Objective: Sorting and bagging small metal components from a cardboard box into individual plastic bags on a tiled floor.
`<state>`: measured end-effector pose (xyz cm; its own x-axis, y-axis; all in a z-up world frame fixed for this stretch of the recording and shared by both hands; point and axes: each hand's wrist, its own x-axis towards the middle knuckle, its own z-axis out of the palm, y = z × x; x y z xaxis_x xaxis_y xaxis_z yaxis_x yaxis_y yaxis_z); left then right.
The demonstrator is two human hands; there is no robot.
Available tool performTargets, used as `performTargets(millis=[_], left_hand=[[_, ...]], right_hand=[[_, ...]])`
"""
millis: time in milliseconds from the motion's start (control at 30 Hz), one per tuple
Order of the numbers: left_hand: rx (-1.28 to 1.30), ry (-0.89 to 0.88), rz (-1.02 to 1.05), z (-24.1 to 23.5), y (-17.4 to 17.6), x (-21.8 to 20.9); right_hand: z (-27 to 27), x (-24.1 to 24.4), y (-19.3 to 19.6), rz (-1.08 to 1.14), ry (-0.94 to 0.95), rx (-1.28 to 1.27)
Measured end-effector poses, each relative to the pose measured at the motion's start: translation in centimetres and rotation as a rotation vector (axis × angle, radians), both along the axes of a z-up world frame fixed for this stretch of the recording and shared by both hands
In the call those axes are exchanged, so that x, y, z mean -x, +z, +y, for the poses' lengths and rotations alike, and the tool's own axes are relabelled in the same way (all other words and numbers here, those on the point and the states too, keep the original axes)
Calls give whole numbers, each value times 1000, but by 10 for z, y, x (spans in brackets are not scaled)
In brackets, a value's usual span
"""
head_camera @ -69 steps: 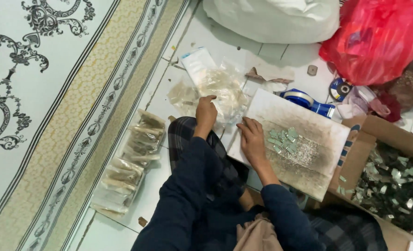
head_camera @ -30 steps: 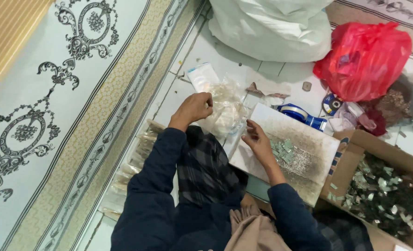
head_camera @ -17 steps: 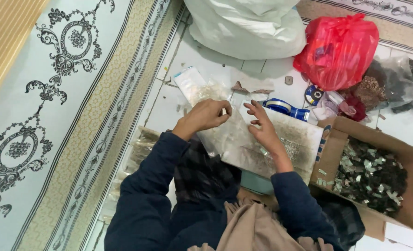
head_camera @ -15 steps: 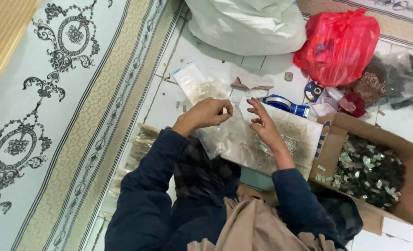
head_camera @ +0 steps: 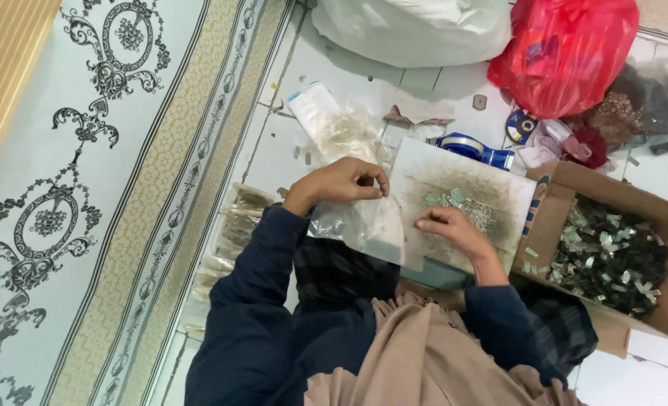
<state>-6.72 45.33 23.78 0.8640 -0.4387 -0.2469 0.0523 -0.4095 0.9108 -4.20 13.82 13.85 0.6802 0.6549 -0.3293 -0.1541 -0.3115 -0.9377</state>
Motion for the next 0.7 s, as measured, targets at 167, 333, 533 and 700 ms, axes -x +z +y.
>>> performTargets(millis=[167, 333, 533, 700], left_hand=[[-260, 114, -154, 11, -84, -17], [-630, 332, -448, -17, -129, -21], [-105, 400, -133, -107, -153, 28], [0, 427, -200, -150, -127, 55]], right_hand=[[-24, 21, -17, 28, -205, -91], [-21, 13, -60, 69, -409, -33], [-5, 12, -108, 42, -614, -64], [6, 14, -113, 6, -685, 8]])
